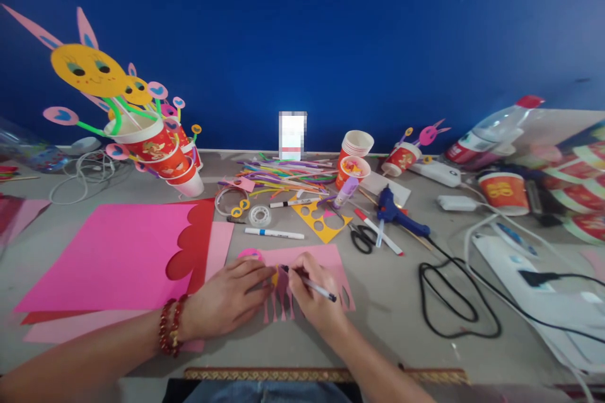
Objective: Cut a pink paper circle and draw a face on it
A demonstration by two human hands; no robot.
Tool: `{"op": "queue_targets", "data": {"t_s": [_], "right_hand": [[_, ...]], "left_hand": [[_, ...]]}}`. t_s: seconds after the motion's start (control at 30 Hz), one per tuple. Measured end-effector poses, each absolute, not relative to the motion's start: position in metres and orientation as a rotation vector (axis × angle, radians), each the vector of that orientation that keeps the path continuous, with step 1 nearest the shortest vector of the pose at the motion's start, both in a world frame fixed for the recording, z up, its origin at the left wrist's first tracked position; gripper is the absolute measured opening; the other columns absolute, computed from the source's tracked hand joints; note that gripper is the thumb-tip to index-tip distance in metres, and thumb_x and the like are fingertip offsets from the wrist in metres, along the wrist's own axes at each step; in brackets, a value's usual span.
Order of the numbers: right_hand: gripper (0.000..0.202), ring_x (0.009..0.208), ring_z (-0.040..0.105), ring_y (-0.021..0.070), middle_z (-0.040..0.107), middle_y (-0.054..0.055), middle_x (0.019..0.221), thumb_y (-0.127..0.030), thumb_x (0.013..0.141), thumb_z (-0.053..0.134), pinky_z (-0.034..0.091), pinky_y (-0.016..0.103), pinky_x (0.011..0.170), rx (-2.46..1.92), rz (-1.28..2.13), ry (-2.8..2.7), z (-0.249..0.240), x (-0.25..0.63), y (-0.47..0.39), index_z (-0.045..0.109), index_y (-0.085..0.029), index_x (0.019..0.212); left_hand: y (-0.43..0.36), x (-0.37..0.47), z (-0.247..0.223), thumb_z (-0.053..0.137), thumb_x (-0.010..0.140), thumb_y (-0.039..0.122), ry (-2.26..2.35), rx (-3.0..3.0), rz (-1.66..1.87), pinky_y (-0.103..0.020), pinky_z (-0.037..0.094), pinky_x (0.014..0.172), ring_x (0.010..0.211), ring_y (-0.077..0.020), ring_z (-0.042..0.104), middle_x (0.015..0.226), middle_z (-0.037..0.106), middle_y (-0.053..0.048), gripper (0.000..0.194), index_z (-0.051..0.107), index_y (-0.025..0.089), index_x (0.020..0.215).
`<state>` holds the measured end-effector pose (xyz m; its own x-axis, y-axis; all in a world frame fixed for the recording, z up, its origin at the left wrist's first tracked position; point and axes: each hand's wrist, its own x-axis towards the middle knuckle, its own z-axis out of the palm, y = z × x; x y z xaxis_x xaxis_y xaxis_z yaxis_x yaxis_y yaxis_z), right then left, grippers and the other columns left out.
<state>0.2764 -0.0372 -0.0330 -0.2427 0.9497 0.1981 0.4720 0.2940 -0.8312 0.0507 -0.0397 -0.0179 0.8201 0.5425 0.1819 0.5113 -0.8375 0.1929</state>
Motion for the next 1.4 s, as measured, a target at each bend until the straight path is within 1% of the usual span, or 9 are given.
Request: {"op": "queue_targets", "data": {"t_s": [0.17,0.33,0.47,0.57,0.67,0.77,0.93,1.23,1.4], "right_hand": [[0.014,0.053,0.053,0.0119,0.054,-0.004,0.063,-0.022,0.093,0.044,0.040,0.022,0.053,-1.262,0.790,-1.882,-0.0319,0.2750,-0.0387,0.048,-0.022,0.080],[0.009,0.061,0.060,0.0134,0.064,-0.001,0.073,-0.023,0.093,0.047,0.044,0.023,0.059,-1.258,0.779,-1.915,-0.0295,0.2761,-0.0407,0.056,-0.022,0.092],[0.011,0.067,0.062,0.0140,0.067,0.001,0.083,-0.023,0.091,0.052,0.046,0.024,0.064,-1.235,0.758,-1.916,-0.0302,0.2780,-0.0401,0.059,-0.022,0.099],[0.006,0.059,0.058,0.0130,0.064,0.000,0.073,-0.023,0.090,0.052,0.044,0.023,0.057,-1.249,0.757,-1.890,-0.0313,0.2785,-0.0388,0.058,-0.021,0.090],[0.008,0.054,0.054,0.0123,0.058,-0.002,0.065,-0.020,0.086,0.050,0.041,0.022,0.053,-1.251,0.719,-1.890,-0.0316,0.2779,-0.0375,0.054,-0.021,0.079],[0.010,0.051,0.050,0.0114,0.054,-0.004,0.060,-0.017,0.083,0.048,0.039,0.021,0.052,-1.260,0.703,-1.880,-0.0303,0.2765,-0.0369,0.053,-0.021,0.075],[0.015,0.046,0.044,0.0097,0.047,-0.006,0.055,-0.015,0.083,0.046,0.035,0.020,0.048,-1.246,0.751,-1.841,-0.0285,0.2754,-0.0375,0.049,-0.021,0.071],[0.012,0.051,0.050,0.0109,0.052,-0.005,0.059,-0.017,0.085,0.046,0.036,0.021,0.051,-1.226,0.733,-1.911,-0.0284,0.2755,-0.0356,0.051,-0.021,0.075],[0.011,0.051,0.052,0.0120,0.055,-0.004,0.060,-0.020,0.086,0.046,0.038,0.022,0.052,-1.250,0.708,-1.942,-0.0271,0.2749,-0.0367,0.053,-0.021,0.078]], "left_hand": [[-0.0398,0.0506,-0.0164,0.052,0.094,0.030,0.835,2.874,0.339,-0.040,0.033,0.109,0.123,-0.0251,0.046,0.138,0.053,-0.006,0.029,0.058,0.018,0.120],[-0.0379,0.0502,-0.0131,0.050,0.096,0.030,0.829,2.878,0.374,-0.039,0.030,0.111,0.123,-0.0236,0.046,0.137,0.054,-0.005,0.026,0.060,0.019,0.117],[-0.0359,0.0489,-0.0113,0.050,0.096,0.030,0.816,2.852,0.367,-0.040,0.029,0.112,0.123,-0.0233,0.045,0.138,0.054,-0.005,0.029,0.058,0.020,0.121],[-0.0352,0.0481,-0.0116,0.050,0.096,0.031,0.818,2.830,0.339,-0.041,0.030,0.111,0.124,-0.0236,0.045,0.139,0.052,-0.005,0.030,0.057,0.020,0.123],[-0.0351,0.0477,-0.0128,0.050,0.095,0.032,0.832,2.808,0.324,-0.041,0.030,0.112,0.125,-0.0241,0.045,0.139,0.052,-0.004,0.030,0.057,0.022,0.123],[-0.0352,0.0474,-0.0137,0.050,0.096,0.033,0.834,2.800,0.319,-0.042,0.030,0.113,0.125,-0.0243,0.045,0.138,0.053,-0.004,0.030,0.057,0.022,0.123],[-0.0357,0.0469,-0.0132,0.050,0.096,0.034,0.833,2.812,0.288,-0.041,0.028,0.114,0.127,-0.0247,0.043,0.140,0.051,-0.004,0.034,0.055,0.023,0.127],[-0.0354,0.0462,-0.0135,0.050,0.095,0.036,0.821,2.824,0.280,-0.040,0.026,0.114,0.128,-0.0245,0.042,0.141,0.050,-0.004,0.034,0.056,0.022,0.126],[-0.0356,0.0466,-0.0129,0.053,0.094,0.034,0.817,2.811,0.298,-0.041,0.028,0.113,0.127,-0.0246,0.044,0.140,0.051,-0.005,0.032,0.058,0.022,0.123]]}}
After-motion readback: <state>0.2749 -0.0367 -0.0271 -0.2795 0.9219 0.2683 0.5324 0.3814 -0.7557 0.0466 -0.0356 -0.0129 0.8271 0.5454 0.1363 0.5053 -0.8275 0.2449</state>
